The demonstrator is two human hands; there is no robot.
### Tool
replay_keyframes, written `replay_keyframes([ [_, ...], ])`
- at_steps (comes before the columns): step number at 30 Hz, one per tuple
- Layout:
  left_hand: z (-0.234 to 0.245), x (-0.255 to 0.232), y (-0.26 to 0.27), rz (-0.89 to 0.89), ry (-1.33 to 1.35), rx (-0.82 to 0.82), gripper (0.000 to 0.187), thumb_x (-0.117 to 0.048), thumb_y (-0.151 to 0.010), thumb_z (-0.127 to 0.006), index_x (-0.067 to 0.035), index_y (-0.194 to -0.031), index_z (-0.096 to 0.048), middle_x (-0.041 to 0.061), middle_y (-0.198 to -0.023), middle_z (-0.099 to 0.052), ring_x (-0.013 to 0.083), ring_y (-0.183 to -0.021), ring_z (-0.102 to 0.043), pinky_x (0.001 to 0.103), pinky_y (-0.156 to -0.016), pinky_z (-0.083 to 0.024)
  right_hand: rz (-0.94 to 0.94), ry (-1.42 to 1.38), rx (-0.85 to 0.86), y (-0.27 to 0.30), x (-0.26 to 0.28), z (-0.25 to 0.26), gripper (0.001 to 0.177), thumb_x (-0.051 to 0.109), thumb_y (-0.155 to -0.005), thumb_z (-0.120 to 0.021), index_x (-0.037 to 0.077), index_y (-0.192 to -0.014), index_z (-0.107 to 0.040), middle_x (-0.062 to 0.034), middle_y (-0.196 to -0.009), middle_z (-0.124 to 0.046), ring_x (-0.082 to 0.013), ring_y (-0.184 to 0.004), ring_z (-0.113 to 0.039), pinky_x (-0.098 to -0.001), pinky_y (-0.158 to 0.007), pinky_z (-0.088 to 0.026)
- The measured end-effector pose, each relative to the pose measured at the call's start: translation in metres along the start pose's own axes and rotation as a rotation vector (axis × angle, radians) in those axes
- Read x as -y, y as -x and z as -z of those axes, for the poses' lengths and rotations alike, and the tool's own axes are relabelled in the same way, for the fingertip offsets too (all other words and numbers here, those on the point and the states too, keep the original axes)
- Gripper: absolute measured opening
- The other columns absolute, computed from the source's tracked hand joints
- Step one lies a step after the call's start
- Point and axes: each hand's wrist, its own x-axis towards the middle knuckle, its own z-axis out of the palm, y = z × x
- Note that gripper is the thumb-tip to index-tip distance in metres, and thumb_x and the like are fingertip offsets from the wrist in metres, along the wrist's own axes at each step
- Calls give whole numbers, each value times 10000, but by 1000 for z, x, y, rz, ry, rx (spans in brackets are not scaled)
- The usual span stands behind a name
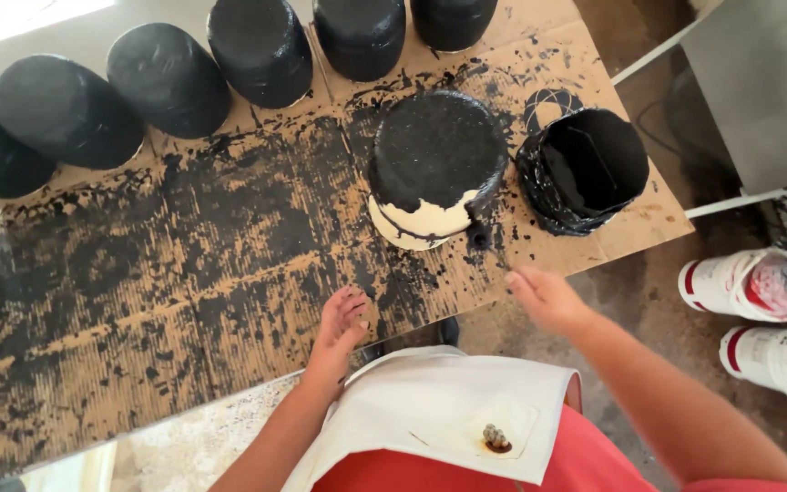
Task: Waxing cheese wheels by hand using a brush and black wax
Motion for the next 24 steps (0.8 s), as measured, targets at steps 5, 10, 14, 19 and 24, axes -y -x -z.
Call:
replay_keyframes([
  [5,-31,3,-3,21,-23,40,715,-37,-920,-696,-115,-1546,-360,211,-1481,-504,321,-1334,-489,447,-1068,-443,93,-55,102,-11,-31,-7,370,432,-1023,-525,135,-1020,-745,-163,-954,-784,-327,-978,-738,-443,-870,-563],
  [10,-48,9,1,35,-45,47,686,-62,-943,-693,-125,-1538,-357,224,-1494,-489,336,-1357,-481,483,-1089,-424,235,-94,98,-21,24,-30,432,385,-1002,-579,6,-1135,-737,-266,-1029,-760,-457,-1055,-688,-531,-944,-536],
  [14,-61,14,10,-4,-69,-9,745,-44,-912,-711,-123,-1556,-345,186,-1461,-516,291,-1305,-514,428,-1066,-459,383,20,33,-42,38,-61,391,475,-1004,-569,121,-1053,-728,-157,-922,-768,-352,-933,-725,-448,-825,-578],
  [19,-65,5,30,-22,-99,-74,776,-34,-904,-715,-142,-1572,-337,170,-1461,-521,284,-1316,-523,416,-1064,-470,340,-5,151,-17,35,11,477,440,-1009,-568,34,-1196,-734,-215,-1035,-777,-389,-1018,-728,-456,-928,-566],
  [24,-62,21,41,-31,-26,-172,761,-8,-910,-692,-152,-1572,-346,158,-1451,-544,268,-1287,-554,392,-1043,-479,222,-149,276,-56,-14,58,375,331,-1034,-572,110,-752,-683,-43,-588,-670,-193,-655,-623,-402,-757,-558],
])
